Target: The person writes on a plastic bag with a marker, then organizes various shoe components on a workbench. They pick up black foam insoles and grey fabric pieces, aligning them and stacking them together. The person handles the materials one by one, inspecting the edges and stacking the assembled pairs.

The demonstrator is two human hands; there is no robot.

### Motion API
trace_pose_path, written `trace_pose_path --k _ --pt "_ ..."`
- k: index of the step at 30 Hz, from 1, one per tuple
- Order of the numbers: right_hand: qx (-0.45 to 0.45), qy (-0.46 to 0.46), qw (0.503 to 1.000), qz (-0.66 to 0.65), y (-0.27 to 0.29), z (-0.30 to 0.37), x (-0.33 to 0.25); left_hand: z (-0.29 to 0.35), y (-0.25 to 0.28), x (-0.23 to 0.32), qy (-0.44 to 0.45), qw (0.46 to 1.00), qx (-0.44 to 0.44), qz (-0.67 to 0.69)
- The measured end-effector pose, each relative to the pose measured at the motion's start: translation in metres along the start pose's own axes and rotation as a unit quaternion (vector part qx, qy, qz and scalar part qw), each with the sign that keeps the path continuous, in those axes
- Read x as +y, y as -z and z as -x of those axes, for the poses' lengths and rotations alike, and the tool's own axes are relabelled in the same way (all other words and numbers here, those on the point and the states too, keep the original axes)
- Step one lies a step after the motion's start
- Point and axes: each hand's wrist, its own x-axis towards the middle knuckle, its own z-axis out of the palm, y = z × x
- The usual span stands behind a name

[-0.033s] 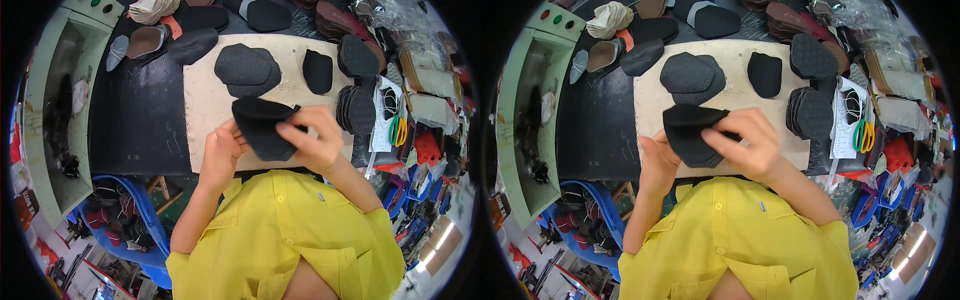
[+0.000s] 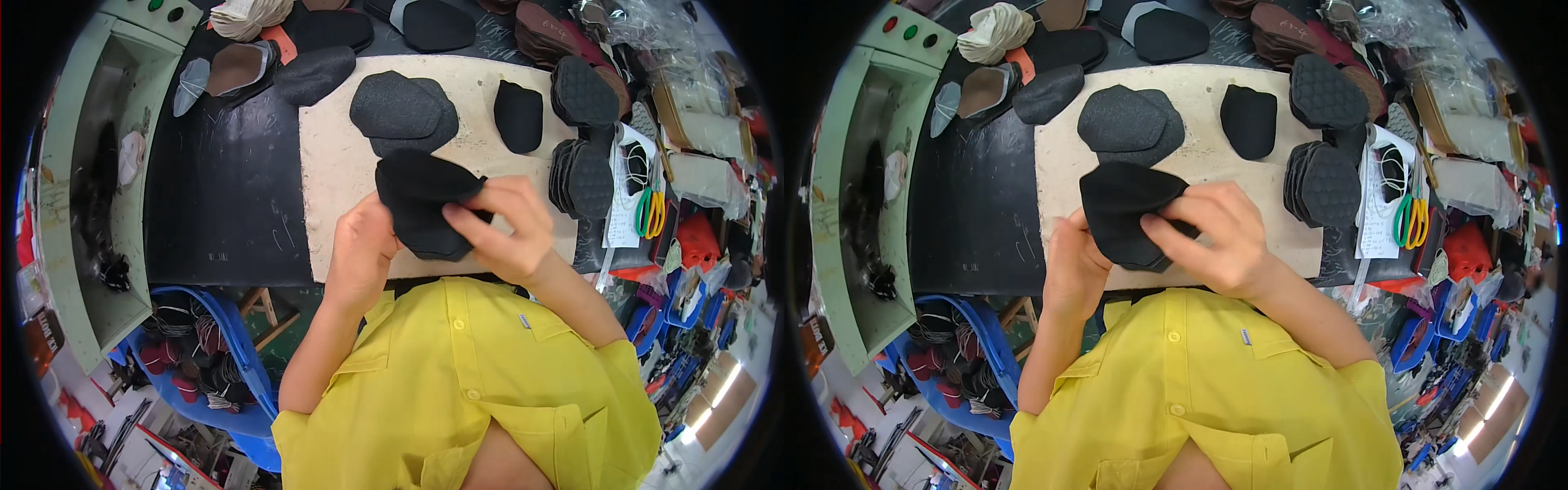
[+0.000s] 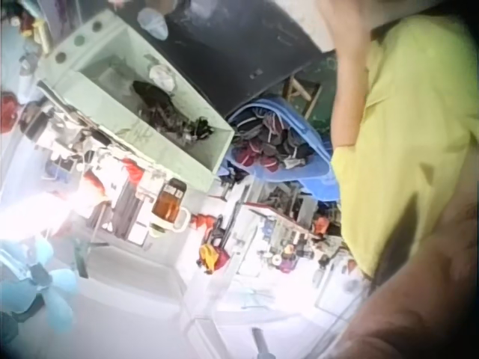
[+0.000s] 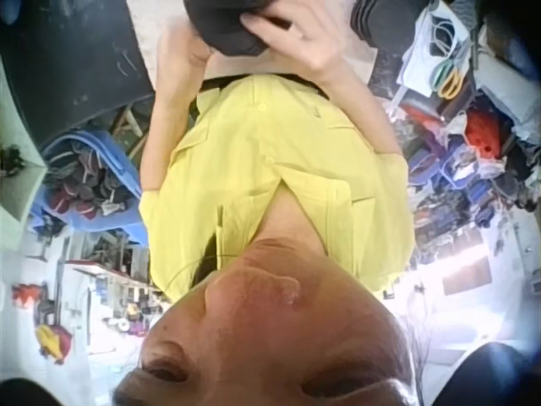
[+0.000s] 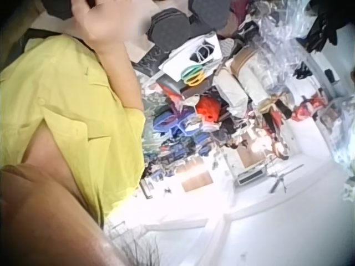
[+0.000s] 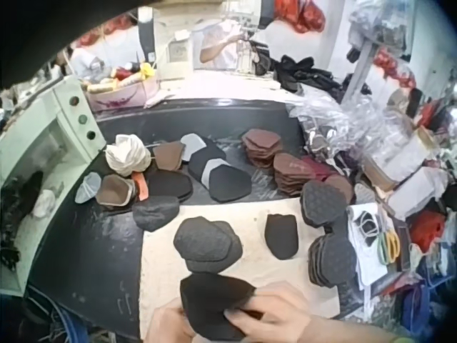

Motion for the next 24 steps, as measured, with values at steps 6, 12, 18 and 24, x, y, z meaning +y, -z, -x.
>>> trace_pose_path --k 6,12,18,24 --pt "-0.009 0.001 0.999 -0.044 0.012 0.006 -0.003 -0.001 0.0 0.009 0.033 0.999 0.008 -0.031" --pt "-0.043 -0.21 0.963 -0.161 0.013 -0.037 -0.009 -0.001 -0.015 0.005 -0.076 0.975 -0.021 -0.208" --pt "-0.014 -0.454 0.789 -0.415 0.006 -0.039 -0.007 0.002 -0.033 0.003 -0.217 0.894 -0.008 -0.393" --pt "-0.048 -0.485 0.73 -0.479 0.012 -0.036 -0.001 0.001 -0.033 0.012 -0.156 0.943 0.002 -0.295"
